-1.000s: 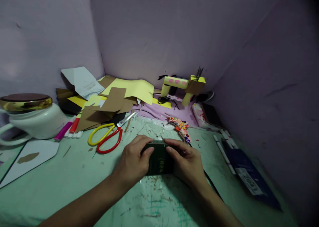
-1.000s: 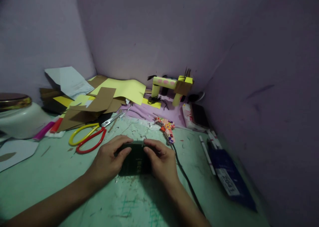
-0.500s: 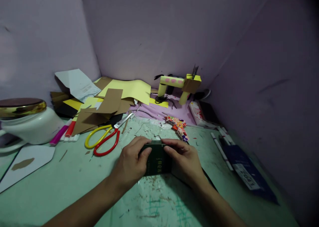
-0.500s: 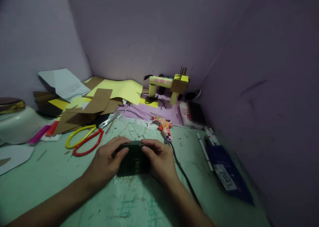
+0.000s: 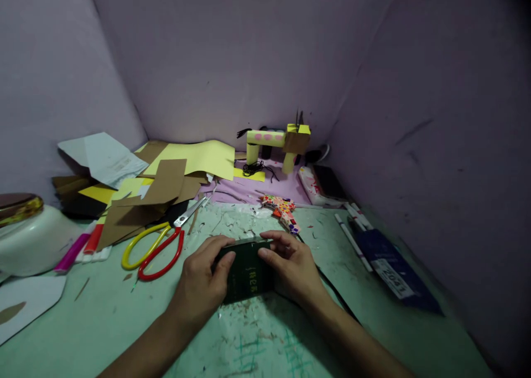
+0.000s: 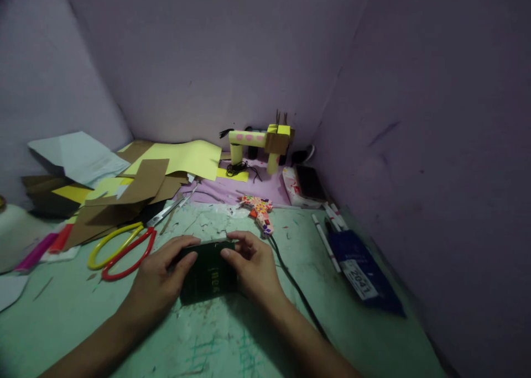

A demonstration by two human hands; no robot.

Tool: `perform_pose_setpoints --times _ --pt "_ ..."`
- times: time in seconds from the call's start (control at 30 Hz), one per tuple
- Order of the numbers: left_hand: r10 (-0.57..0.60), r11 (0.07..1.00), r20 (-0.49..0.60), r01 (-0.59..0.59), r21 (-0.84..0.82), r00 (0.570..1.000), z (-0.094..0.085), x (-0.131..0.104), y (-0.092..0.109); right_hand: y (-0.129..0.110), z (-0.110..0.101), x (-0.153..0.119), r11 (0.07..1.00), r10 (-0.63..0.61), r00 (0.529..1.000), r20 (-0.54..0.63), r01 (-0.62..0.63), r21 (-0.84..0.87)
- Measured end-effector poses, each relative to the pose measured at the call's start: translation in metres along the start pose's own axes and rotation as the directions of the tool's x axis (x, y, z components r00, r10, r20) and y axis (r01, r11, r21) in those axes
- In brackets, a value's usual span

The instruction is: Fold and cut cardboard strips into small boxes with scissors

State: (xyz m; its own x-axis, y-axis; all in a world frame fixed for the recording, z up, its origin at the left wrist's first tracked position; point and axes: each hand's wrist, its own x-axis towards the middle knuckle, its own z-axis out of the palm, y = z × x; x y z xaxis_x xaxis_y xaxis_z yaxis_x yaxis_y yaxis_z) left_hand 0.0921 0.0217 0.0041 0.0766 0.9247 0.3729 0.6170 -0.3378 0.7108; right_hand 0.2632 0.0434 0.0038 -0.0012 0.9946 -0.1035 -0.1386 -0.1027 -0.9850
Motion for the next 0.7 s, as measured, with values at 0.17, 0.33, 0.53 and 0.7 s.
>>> perform_pose_setpoints --times 0.17,0.33,0.53,0.7 --pt "-0.022 1.0 0.027 0.022 0.012 0.999 0.0014 0.0003 -0.0007 -0.0012 -0.0015 0.001 0.999 0.036 0.998 0.042 -0.037 0.034" --pt "-0.082 0.997 0.043 0.081 0.015 0.996 0.0038 -0.0005 0.0004 -0.003 -0.003 0.0025 0.998 0.045 0.997 0.069 -0.048 0.037" --pt "-0.071 0.997 0.053 0.07 0.027 0.996 0.0024 -0.0009 0.0017 0.0009 -0.0033 0.0036 1.0 0.009 0.998 0.057 -0.011 0.027" --pt "-0.063 0.998 0.045 0.062 0.026 0.997 0.0018 -0.0004 0.0007 0.0003 -0.0032 0.004 1.0 -0.015 0.999 0.042 0.015 0.005"
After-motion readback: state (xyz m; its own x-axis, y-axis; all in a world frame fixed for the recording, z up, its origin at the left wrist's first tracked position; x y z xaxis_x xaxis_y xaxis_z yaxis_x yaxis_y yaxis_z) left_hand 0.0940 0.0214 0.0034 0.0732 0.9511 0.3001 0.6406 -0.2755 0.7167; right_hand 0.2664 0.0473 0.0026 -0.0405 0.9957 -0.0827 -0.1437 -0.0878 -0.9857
